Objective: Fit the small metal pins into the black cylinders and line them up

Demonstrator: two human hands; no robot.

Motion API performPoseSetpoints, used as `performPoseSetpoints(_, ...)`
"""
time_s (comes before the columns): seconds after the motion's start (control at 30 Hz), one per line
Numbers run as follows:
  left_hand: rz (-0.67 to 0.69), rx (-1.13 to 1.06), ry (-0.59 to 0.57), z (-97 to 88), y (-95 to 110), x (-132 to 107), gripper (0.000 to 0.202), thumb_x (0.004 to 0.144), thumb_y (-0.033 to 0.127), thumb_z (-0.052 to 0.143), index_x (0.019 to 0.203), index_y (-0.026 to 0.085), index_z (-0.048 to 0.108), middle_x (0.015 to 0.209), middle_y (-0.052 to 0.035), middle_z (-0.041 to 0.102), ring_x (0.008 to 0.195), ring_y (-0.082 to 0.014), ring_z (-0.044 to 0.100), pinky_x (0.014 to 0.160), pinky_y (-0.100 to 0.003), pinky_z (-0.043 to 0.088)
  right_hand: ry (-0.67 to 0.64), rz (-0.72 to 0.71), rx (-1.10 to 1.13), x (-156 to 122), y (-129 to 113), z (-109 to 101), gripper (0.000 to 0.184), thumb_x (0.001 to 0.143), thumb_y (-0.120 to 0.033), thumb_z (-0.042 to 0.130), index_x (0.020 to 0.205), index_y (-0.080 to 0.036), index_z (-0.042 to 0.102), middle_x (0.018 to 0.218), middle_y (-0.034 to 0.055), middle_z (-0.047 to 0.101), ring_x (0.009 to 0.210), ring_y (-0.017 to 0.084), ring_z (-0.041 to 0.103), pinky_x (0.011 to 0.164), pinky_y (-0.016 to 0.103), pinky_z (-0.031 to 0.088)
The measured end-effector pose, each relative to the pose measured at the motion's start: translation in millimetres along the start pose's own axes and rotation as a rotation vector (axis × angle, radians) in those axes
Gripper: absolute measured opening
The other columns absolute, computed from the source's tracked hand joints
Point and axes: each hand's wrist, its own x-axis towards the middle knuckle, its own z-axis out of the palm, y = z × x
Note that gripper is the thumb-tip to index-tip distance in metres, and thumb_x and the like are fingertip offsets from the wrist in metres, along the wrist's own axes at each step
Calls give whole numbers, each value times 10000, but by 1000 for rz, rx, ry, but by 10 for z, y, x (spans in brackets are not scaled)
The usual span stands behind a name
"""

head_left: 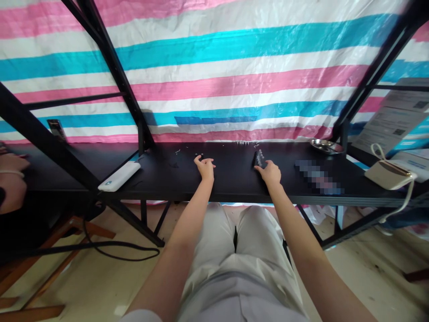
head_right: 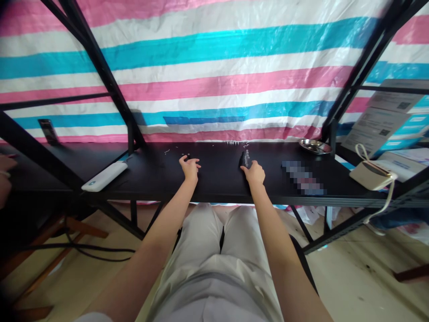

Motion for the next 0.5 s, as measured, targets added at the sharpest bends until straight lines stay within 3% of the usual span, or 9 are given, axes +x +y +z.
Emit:
performPoseSetpoints(0.23,-76,-24,-110,20,-24,26,715,753,150,501,1371,206,146,1024,-81,630,493,-70,582,364,-150,350,36,32,73,-28,-6,-39,626,725,-541,598,1202,-156,472,996,156,639,954,292,600,778,347,434)
performPoseSetpoints(0.5,-133,-53,-150,55,-64,85,779,769,144,527,1417,257,111,1318,-161,456,668,-121,666,403,-145,455,74,14,128,-14,17,-35,586,739,-555,571,1172,-171,479,932,132,655,915,273,608,757,333,424)
